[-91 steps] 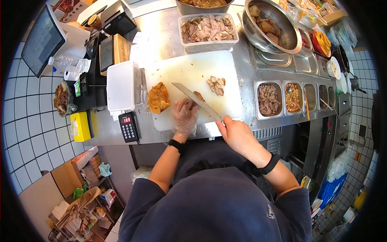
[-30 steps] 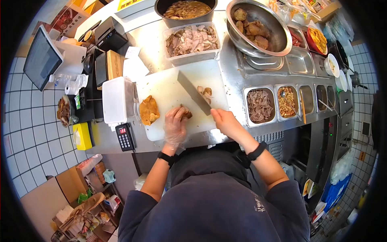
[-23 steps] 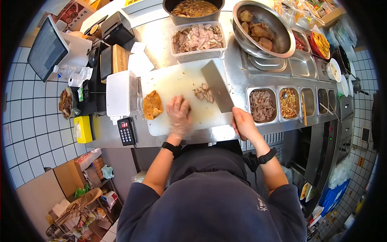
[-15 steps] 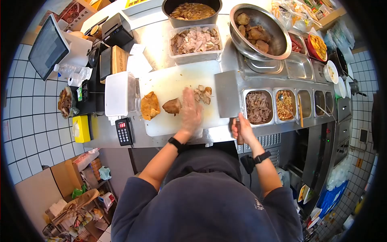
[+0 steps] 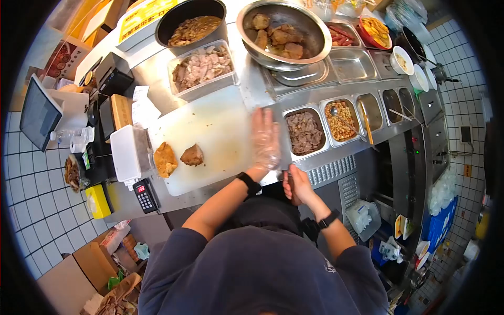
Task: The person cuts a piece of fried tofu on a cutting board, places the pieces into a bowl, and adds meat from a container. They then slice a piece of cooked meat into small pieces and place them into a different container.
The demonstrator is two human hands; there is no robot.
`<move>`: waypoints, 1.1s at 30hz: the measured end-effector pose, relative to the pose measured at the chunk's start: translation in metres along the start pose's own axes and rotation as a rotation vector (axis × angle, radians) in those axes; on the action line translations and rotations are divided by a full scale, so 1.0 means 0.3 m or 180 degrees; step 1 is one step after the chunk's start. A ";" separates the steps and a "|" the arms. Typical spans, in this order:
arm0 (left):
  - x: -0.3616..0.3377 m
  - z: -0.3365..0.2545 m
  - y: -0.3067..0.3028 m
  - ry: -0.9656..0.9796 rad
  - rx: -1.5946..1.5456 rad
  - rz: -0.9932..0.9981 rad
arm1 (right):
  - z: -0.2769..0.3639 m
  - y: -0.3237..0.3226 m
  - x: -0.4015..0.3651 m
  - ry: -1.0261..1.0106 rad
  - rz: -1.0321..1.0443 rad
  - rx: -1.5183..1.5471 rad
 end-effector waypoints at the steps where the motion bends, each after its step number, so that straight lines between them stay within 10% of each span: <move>1: 0.019 -0.053 0.048 0.0094 0.0026 0.0262 | 0.004 -0.046 -0.041 -0.0178 -0.0187 0.0057; 6: 0.068 -0.053 0.276 -0.0073 0.0536 0.1658 | 0.087 -0.190 -0.173 -0.0619 -0.1778 -0.0293; 10: 0.037 0.050 0.048 0.0820 0.0139 0.0576 | 0.124 -0.273 -0.226 -0.0530 -0.2017 -0.0315; 18: -0.166 0.230 -0.563 -0.0049 0.1755 0.0521 | 0.177 -0.213 -0.221 -0.0945 -0.2176 -0.1752; 26: -0.272 0.330 -0.544 -0.0820 0.1880 -0.0090 | 0.202 -0.184 -0.264 -0.0727 -0.2322 -0.2359; 30: -0.204 0.341 -0.516 -0.0938 0.0091 0.0190 | 0.182 -0.195 -0.232 -0.0725 -0.2415 -0.2769; 33: -0.191 0.330 -0.485 -0.0385 -0.0495 0.0887 | 0.177 -0.214 -0.231 -0.2550 -0.3135 -0.3963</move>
Point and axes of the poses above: each hand's wrist, its own x-axis towards the middle knuckle, its own y-axis out of the palm, z = x × y, the point moved 5 cm from there along x, towards the middle knuckle, and after that the axes turned 11 degrees about y, right-handed, at the moved point
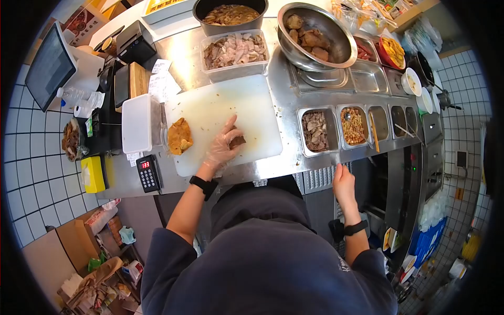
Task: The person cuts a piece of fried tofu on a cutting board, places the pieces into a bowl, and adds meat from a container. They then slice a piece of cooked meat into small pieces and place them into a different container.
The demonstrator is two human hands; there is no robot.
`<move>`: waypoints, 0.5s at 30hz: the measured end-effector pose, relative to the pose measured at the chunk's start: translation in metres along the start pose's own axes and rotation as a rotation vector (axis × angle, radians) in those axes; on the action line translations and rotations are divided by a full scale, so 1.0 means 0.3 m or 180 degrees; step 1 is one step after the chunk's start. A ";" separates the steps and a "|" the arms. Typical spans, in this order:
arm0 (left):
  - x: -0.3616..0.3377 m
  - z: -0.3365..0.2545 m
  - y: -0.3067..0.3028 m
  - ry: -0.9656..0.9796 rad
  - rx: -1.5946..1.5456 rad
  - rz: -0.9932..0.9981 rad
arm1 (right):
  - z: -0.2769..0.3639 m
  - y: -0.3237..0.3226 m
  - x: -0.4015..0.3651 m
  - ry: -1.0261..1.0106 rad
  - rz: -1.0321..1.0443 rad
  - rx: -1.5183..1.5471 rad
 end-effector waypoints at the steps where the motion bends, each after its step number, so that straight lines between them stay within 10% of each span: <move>1: 0.004 -0.028 0.008 0.0574 0.0203 0.0178 | -0.013 -0.005 -0.011 0.0019 -0.0019 -0.0007; 9: -0.056 -0.048 -0.045 0.0660 0.0181 -0.0015 | 0.052 -0.024 -0.044 0.2053 0.1377 0.1431; 15: -0.080 -0.023 0.002 0.0082 0.0599 -0.0608 | 0.152 0.024 -0.064 0.1777 0.1493 0.1576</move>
Point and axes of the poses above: each hand's wrist, its own x-axis towards the middle knuckle, its own y-axis out of the palm, z = x × y, the point moved 5 cm from there along x, towards the middle knuckle, and after that the axes turned 11 degrees about y, right-handed, at the moved point
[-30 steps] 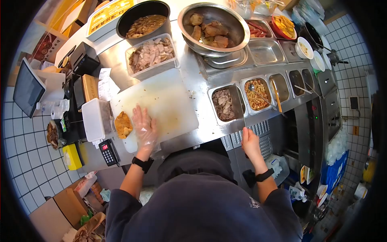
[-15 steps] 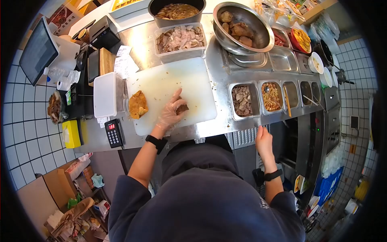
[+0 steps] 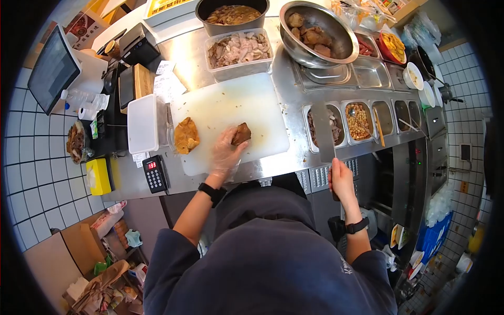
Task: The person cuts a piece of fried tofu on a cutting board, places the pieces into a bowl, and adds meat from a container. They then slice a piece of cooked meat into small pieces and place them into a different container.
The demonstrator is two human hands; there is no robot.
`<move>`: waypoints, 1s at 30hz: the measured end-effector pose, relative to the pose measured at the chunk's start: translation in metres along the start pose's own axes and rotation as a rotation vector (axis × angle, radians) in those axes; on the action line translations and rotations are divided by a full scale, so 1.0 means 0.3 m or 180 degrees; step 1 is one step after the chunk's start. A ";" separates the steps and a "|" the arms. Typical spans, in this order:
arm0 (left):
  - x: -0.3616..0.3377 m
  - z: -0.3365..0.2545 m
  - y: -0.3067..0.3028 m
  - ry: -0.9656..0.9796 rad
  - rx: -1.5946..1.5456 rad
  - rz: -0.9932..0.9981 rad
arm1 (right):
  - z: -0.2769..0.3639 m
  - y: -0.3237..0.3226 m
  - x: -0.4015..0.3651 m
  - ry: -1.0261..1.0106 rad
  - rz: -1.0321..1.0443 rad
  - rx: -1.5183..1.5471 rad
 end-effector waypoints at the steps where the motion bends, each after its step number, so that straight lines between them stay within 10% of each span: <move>1: 0.003 0.004 0.000 -0.0077 0.0026 -0.0098 | 0.020 0.029 -0.007 -0.0034 0.0050 -0.0108; 8: 0.017 -0.010 0.012 0.0163 -0.0536 0.0633 | 0.231 0.250 -0.072 -0.1406 0.0319 -0.1022; 16: -0.051 -0.075 -0.005 0.0332 0.0203 -0.0791 | 0.308 0.341 -0.108 -0.1840 0.0576 -0.1893; 30: -0.070 -0.051 0.058 -0.0270 -0.0168 -0.1051 | 0.333 0.467 0.026 -0.2022 0.0948 -0.2134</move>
Point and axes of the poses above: each hand's wrist, its own x-axis towards the middle knuckle, its own y-axis out of the palm, z = x × y, the point moved 5 cm from there along x, towards the middle knuckle, and after that the axes turned 11 degrees about y, right-handed, at the moved point
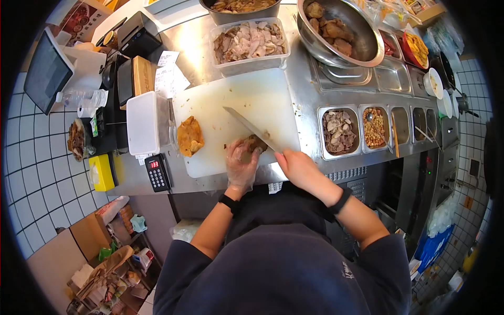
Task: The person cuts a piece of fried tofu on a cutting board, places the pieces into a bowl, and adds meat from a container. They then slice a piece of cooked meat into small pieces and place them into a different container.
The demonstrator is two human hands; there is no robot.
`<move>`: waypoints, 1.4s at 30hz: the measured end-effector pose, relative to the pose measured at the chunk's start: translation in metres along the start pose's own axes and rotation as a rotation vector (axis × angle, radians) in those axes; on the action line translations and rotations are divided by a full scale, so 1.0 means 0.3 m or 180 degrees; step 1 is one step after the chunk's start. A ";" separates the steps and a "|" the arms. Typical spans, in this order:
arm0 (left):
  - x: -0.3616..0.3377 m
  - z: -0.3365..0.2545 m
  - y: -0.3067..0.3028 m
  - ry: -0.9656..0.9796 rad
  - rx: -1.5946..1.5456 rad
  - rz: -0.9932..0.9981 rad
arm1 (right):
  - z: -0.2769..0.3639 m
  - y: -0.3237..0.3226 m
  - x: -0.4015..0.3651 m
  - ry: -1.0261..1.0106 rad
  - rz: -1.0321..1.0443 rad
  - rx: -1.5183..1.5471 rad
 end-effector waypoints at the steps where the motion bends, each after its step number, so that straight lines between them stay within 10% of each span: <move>1: -0.007 0.004 0.004 -0.0080 -0.0044 -0.0101 | -0.004 0.030 0.047 -0.0209 -0.0144 0.0316; 34: -0.016 -0.016 -0.003 0.0113 0.0270 -0.0111 | -0.009 -0.144 -0.098 0.0244 0.0588 0.0110; 42: -0.006 -0.031 0.004 0.0374 0.0478 -0.0040 | -0.004 0.033 0.127 -0.0378 -0.0098 0.0404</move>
Point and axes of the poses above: each hand's wrist, its own x-axis towards the middle knuckle, its own y-axis out of the palm, z = x × y, the point moved 5 cm from there along x, towards the middle knuckle, and after that the axes turned 11 degrees about y, right-handed, at the moved point
